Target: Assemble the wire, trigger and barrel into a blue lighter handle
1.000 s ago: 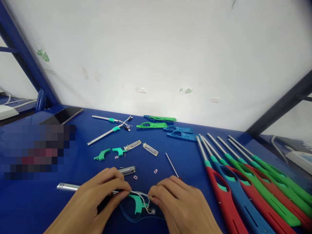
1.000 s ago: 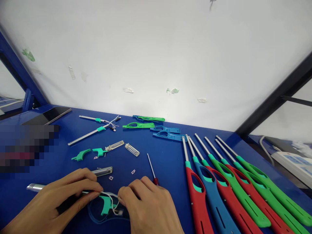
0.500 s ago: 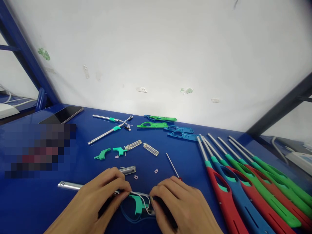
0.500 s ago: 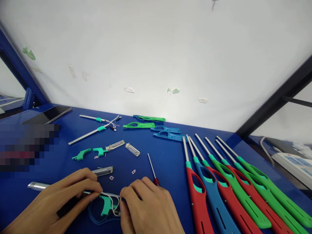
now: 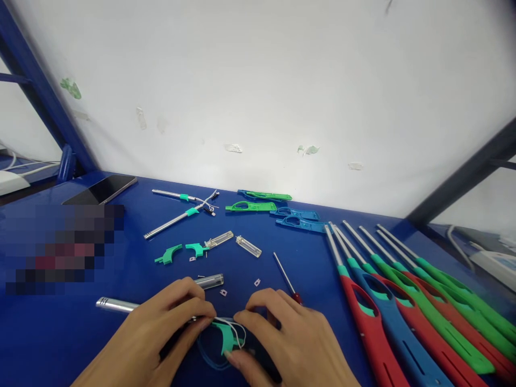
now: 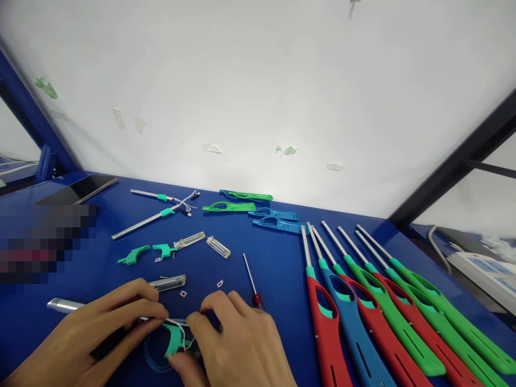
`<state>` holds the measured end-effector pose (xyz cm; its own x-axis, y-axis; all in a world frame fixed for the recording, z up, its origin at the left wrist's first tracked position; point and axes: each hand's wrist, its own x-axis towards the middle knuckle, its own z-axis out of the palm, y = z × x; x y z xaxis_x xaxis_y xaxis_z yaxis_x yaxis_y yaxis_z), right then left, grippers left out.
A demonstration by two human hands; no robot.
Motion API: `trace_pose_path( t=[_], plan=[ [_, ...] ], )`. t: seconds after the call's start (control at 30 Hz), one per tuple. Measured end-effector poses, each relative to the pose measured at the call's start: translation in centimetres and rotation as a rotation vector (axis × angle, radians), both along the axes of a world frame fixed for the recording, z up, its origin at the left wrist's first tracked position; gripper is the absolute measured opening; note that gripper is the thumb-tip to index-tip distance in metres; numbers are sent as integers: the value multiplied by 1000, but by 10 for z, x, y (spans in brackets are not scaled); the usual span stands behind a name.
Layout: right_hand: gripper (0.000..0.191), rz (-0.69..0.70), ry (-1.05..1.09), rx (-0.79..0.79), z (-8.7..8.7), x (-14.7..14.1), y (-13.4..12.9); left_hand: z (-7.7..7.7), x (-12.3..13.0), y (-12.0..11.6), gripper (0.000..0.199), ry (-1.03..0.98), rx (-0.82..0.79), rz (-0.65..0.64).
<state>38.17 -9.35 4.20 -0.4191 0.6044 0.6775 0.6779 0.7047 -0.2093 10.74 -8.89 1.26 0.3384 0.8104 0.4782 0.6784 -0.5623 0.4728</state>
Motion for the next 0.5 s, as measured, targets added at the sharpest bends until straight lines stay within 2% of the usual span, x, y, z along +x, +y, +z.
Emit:
trace_pose_path(
  t=[0.33,0.5],
  plan=[
    [59,47,54,-48,-2,1,1,-2,4,0,44,5,32,7],
    [56,76,47,-32,-3,2,3,6,4,3,41,28,113,-4]
  ],
)
